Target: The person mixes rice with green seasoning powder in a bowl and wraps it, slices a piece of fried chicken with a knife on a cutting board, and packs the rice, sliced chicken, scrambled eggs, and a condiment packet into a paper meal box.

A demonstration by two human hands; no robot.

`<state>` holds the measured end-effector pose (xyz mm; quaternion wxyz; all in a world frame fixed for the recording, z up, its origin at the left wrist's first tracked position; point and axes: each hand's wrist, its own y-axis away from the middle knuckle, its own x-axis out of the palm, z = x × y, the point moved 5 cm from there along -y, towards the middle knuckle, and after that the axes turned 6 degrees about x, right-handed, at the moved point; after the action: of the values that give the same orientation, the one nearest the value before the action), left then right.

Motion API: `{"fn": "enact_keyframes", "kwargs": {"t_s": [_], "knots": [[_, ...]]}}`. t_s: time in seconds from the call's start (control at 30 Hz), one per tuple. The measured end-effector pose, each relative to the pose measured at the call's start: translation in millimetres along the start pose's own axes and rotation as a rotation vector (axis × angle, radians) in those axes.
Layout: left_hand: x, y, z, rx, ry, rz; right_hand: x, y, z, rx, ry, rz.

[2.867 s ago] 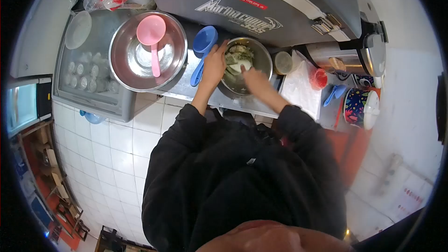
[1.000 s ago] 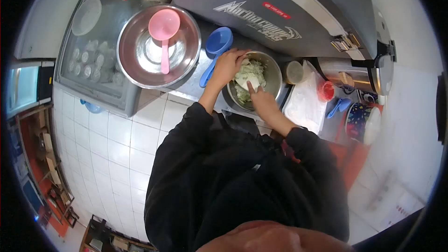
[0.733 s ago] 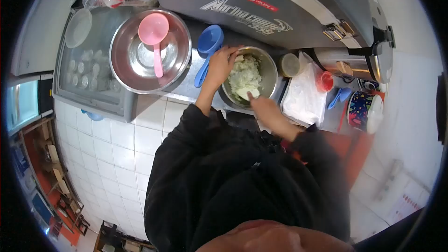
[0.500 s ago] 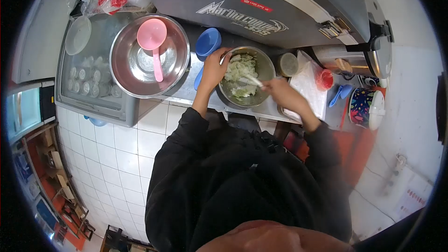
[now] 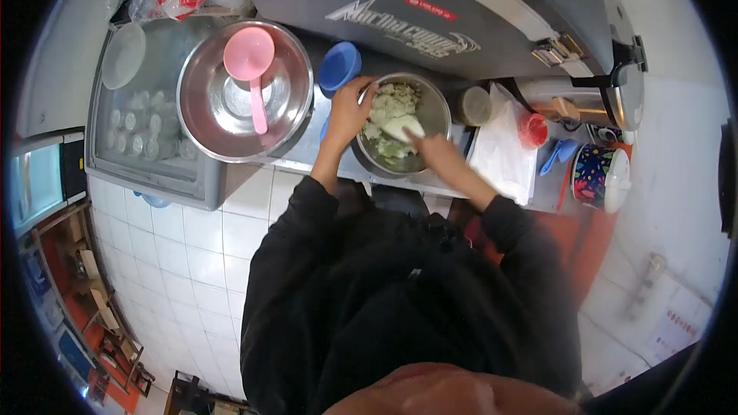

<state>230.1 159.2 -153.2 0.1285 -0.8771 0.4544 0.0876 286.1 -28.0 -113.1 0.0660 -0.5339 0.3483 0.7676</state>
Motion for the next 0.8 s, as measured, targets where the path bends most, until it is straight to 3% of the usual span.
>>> {"fn": "enact_keyframes", "kwargs": {"t_s": [0.03,0.07,0.1,0.13,0.23,0.37,0.4,0.47,0.53,0.6,0.7,0.73,0.8], "knots": [[-0.7,-0.5,-1.9,0.000,0.037,0.017,-2.2,-4.4,-17.6,-0.046,-0.201,0.068],[-2.0,-1.9,-3.1,0.003,0.072,0.032,-17.9,-2.2,-36.7,0.175,-0.445,0.384],[-2.7,1.0,-3.4,-0.006,0.072,0.036,-66.0,6.7,-27.5,0.318,-0.528,0.443],[-2.1,-0.3,-5.3,0.003,0.106,0.030,-70.2,5.0,-51.4,0.468,-0.619,0.364],[1.8,1.1,-9.7,0.000,0.142,0.079,-52.5,-21.6,-76.8,0.389,-0.706,0.441],[4.7,-5.6,-20.9,0.043,0.157,0.168,-52.6,-38.3,-45.6,0.244,-0.648,0.443],[4.8,-6.4,-23.6,0.038,0.156,0.171,-53.1,-38.1,-35.9,0.201,-0.484,0.424],[9.2,-9.9,-29.8,0.083,0.081,0.226,-24.4,-31.9,-22.6,-0.194,-0.314,0.038],[13.6,-13.8,-25.2,0.060,0.088,0.212,-15.2,6.9,36.0,-0.063,0.331,0.003],[15.5,-15.0,-20.3,0.037,0.093,0.196,-0.1,31.5,66.7,0.130,0.309,-0.002],[20.9,-12.5,-9.4,0.020,0.081,0.196,44.9,15.4,53.6,0.025,0.236,-0.176],[24.5,-11.3,-4.9,0.096,0.001,0.152,45.2,6.1,48.4,0.095,0.206,-0.038],[23.2,-11.6,-5.8,0.169,-0.137,0.093,18.2,-2.2,40.0,0.082,0.194,0.005]]}}
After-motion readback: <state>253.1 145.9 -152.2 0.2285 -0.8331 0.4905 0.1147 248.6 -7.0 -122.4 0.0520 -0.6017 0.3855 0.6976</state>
